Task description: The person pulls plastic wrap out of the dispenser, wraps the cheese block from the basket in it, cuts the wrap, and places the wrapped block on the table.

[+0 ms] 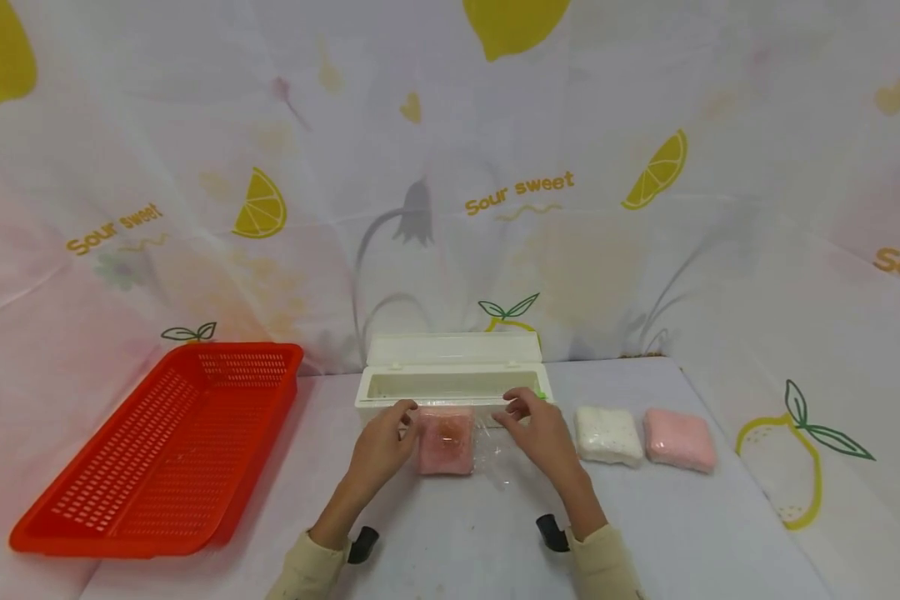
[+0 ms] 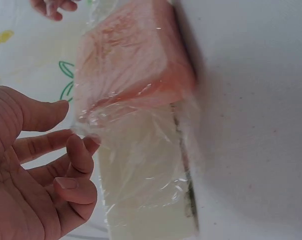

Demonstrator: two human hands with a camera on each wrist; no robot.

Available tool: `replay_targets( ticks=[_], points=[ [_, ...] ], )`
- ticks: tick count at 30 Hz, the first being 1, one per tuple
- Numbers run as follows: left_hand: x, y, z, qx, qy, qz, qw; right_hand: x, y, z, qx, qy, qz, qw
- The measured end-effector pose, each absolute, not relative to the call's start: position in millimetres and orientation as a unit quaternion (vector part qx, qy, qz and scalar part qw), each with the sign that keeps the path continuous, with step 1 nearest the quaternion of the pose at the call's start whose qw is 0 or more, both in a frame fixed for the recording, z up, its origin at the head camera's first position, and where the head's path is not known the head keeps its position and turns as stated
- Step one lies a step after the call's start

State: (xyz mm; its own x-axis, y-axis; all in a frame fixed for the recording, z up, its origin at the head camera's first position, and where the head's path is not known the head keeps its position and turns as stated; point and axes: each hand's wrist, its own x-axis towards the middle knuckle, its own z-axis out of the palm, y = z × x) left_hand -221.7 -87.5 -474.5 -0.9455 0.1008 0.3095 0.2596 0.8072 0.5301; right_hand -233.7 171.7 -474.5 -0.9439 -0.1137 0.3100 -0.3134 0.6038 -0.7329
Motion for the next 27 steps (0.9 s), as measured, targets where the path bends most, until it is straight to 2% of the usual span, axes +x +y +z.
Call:
replay_targets(
  ticks=[3,5,14,27],
  points=[
    [-217,-89,-469,-0.093,-0.938,-0.300,0.145,-236,191,-472,0.114,-0.891,0.410,0.159],
    [-214,-89,-466,-0.092,-0.938,-0.301,0.148,-240,202,-473,0.096,-0.894,0.406,0.162],
    [-206,-86,-463,-0.084,-0.940,-0.307,0.121,-255,218,-483,0.025,-0.896,0.438,0.067],
    [-205,-87,-467,-0.088,-0.941,-0.299,0.129,-263,212,-493,-0.018,-0.891,0.449,0.065]
  ],
)
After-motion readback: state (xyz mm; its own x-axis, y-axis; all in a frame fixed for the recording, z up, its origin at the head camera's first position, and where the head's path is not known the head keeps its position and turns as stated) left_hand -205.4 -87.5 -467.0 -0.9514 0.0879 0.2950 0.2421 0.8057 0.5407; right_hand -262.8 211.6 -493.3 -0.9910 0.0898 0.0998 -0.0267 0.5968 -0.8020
